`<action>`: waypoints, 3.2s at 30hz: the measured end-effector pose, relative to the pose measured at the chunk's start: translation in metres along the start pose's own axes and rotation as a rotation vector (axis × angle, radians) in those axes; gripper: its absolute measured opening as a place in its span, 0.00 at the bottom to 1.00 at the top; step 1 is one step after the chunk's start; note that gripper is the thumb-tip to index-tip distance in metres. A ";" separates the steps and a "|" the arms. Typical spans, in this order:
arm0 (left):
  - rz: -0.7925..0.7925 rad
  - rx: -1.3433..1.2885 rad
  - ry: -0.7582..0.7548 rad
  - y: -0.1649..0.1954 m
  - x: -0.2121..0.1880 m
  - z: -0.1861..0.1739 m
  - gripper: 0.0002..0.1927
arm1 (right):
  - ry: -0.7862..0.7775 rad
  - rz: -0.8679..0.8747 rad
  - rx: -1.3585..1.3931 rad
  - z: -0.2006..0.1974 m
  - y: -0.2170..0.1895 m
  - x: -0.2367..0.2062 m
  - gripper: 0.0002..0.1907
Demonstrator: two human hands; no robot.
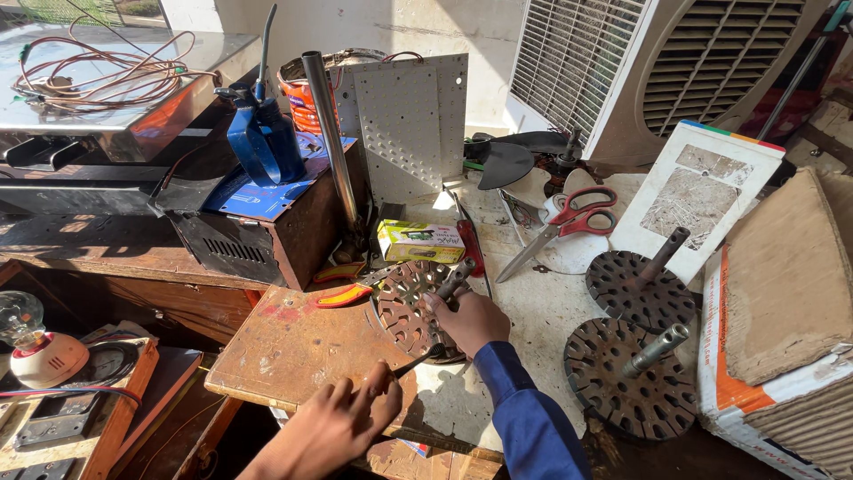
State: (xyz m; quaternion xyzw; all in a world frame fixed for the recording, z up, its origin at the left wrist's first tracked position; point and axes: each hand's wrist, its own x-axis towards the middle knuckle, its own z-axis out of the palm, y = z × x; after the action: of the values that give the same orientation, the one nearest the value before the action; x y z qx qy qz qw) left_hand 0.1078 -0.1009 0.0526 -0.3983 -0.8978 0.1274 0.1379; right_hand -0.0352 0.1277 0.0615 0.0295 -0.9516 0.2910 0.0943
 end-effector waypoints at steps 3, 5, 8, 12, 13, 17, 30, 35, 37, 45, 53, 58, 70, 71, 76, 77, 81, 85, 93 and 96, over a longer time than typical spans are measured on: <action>-0.127 0.130 -0.039 -0.002 0.000 0.012 0.38 | -0.129 0.139 0.120 -0.002 -0.003 -0.004 0.27; -0.271 -0.017 -0.033 -0.005 0.000 0.020 0.37 | -0.225 0.272 0.179 -0.001 -0.001 -0.009 0.27; -0.125 0.021 0.081 -0.004 -0.001 0.028 0.30 | -0.193 0.226 0.173 0.004 0.004 -0.007 0.27; -0.207 -0.039 0.076 -0.005 -0.009 0.027 0.36 | -0.066 -0.046 0.267 0.005 0.022 0.001 0.29; -0.280 -0.082 0.096 -0.006 -0.012 0.026 0.38 | -0.042 -0.110 0.326 0.005 0.026 0.001 0.29; -0.316 -0.033 0.148 -0.004 -0.015 0.023 0.41 | -0.200 0.231 0.379 0.000 0.026 0.004 0.34; -0.659 -0.420 -0.086 -0.001 0.003 0.019 0.16 | -0.142 0.209 0.232 0.002 0.025 0.016 0.36; -0.597 -0.441 0.072 -0.004 0.004 0.039 0.12 | -0.157 0.257 0.214 0.005 0.025 0.024 0.38; -0.681 -0.513 0.020 -0.004 0.005 0.049 0.13 | -0.173 0.242 0.243 0.002 0.027 0.025 0.38; -0.606 -0.283 -0.147 0.013 0.013 0.098 0.17 | -0.158 0.250 0.192 -0.004 0.021 0.024 0.40; -0.605 -0.231 0.034 0.013 -0.002 0.120 0.10 | -0.148 0.229 0.315 -0.004 0.022 0.018 0.39; -0.598 -0.204 0.087 0.020 -0.005 0.124 0.10 | -0.129 0.287 0.298 -0.003 0.020 0.015 0.38; -0.552 -0.130 0.134 0.009 -0.011 0.152 0.08 | -0.153 0.295 0.369 -0.006 0.019 0.013 0.34; -0.594 -0.121 0.029 0.007 -0.011 0.152 0.08 | -0.151 0.284 0.373 -0.006 0.020 0.013 0.34; -0.746 -0.216 -0.082 -0.004 -0.013 0.141 0.12 | -0.150 0.273 0.353 -0.005 0.022 0.015 0.33; -0.740 -0.231 -0.122 -0.004 -0.013 0.138 0.12 | -0.161 0.283 0.335 -0.004 0.023 0.016 0.33; -0.558 -0.202 0.170 -0.001 -0.015 0.130 0.13 | -0.160 0.282 0.314 -0.003 0.024 0.016 0.35; -0.732 -0.323 0.057 -0.003 -0.015 0.136 0.10 | -0.138 0.288 0.356 -0.003 0.024 0.013 0.34; -0.636 -0.206 0.027 -0.006 -0.013 0.145 0.17 | -0.153 0.283 0.374 -0.002 0.024 0.012 0.35; -0.676 -0.256 -0.037 -0.007 -0.012 0.141 0.17 | -0.156 0.291 0.381 -0.002 0.024 0.013 0.34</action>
State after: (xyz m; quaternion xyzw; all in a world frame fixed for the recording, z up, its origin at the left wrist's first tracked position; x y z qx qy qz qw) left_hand 0.0618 -0.1314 -0.0784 -0.0907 -0.9898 -0.0318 0.1050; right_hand -0.0503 0.1489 0.0525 -0.0683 -0.8781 0.4726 -0.0295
